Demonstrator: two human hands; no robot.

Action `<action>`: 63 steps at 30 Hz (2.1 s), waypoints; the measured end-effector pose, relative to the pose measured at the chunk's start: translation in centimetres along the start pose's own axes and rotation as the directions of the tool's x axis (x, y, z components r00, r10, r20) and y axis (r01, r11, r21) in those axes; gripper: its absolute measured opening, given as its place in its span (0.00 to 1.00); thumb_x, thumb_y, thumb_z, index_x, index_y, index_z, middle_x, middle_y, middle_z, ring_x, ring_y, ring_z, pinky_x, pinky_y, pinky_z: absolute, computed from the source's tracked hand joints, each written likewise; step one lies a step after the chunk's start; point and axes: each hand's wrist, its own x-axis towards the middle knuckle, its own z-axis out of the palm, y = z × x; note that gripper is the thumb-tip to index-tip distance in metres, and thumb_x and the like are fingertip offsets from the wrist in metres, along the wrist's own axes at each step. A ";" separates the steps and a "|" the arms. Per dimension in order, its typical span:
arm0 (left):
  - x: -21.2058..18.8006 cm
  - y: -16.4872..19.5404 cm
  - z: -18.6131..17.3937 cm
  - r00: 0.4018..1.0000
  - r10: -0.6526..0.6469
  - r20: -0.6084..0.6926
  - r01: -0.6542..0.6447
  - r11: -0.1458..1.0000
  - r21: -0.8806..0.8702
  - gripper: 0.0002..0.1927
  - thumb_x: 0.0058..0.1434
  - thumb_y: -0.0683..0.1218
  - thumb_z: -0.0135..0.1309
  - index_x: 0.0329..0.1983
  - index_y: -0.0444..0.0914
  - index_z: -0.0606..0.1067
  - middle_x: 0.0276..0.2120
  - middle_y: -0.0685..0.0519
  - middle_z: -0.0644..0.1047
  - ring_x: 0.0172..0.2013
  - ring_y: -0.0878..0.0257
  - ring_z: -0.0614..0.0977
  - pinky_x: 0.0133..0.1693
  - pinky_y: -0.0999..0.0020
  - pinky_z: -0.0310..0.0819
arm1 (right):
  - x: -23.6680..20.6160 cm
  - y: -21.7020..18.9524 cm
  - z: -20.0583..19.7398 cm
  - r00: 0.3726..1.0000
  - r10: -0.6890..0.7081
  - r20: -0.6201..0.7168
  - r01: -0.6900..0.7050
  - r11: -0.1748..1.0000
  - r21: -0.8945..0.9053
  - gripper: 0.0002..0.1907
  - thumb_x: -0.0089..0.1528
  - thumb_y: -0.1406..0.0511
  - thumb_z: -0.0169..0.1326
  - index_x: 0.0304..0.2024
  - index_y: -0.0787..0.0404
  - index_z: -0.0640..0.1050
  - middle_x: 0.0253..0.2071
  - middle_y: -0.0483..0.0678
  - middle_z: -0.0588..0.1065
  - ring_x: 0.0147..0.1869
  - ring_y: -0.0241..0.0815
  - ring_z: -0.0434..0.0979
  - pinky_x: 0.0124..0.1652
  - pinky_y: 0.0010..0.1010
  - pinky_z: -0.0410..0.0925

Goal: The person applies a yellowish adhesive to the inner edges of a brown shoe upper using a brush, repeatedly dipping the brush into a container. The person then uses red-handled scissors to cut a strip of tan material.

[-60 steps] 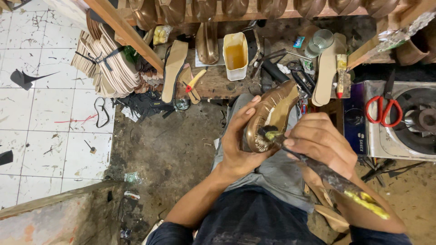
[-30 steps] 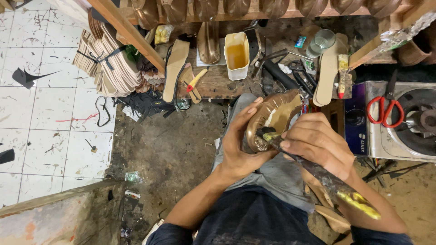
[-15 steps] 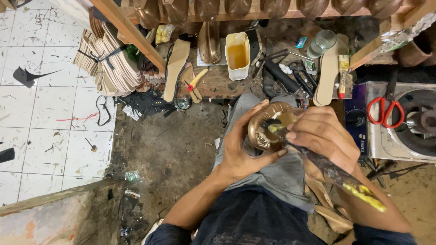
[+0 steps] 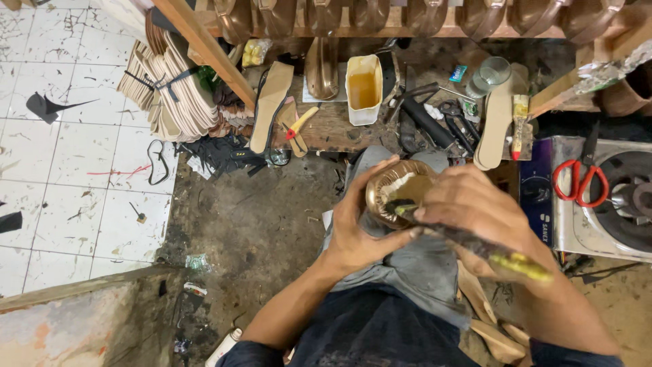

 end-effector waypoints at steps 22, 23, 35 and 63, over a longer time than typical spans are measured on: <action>-2.2 -2.6 -4.6 0.980 -0.049 -0.195 0.076 0.988 0.134 0.47 0.51 0.41 0.74 0.71 0.35 0.61 0.73 0.40 0.63 0.70 0.49 0.72 0.66 0.56 0.74 | 1.9 30.4 13.8 0.884 0.438 0.164 -0.269 0.764 -0.587 0.13 0.51 0.61 0.68 0.34 0.63 0.84 0.38 0.58 0.79 0.48 0.57 0.77 0.49 0.52 0.67; -2.1 -2.5 -4.6 0.978 -0.070 -0.199 0.093 0.989 0.113 0.47 0.51 0.41 0.74 0.71 0.35 0.61 0.73 0.41 0.64 0.69 0.49 0.73 0.66 0.56 0.74 | 1.8 30.3 13.5 0.883 0.452 0.121 -0.312 0.761 -0.568 0.14 0.54 0.61 0.68 0.37 0.63 0.84 0.38 0.57 0.79 0.49 0.58 0.77 0.50 0.53 0.66; -3.1 -2.2 -3.5 0.969 -0.032 -0.245 0.056 0.994 0.092 0.48 0.52 0.40 0.73 0.72 0.35 0.59 0.73 0.39 0.65 0.71 0.50 0.71 0.70 0.56 0.69 | 2.8 27.8 13.1 0.880 0.464 0.101 -0.313 0.727 -0.612 0.13 0.56 0.61 0.65 0.34 0.66 0.81 0.36 0.60 0.78 0.48 0.60 0.76 0.49 0.53 0.65; 0.1 0.3 -0.3 0.980 0.166 -0.107 -0.169 0.985 -0.024 0.48 0.54 0.36 0.73 0.75 0.37 0.60 0.71 0.41 0.64 0.70 0.52 0.71 0.69 0.59 0.72 | -1.5 -2.6 3.7 0.892 0.223 -0.393 -0.229 0.973 0.033 0.09 0.61 0.74 0.59 0.43 0.72 0.77 0.41 0.56 0.78 0.45 0.47 0.81 0.44 0.31 0.75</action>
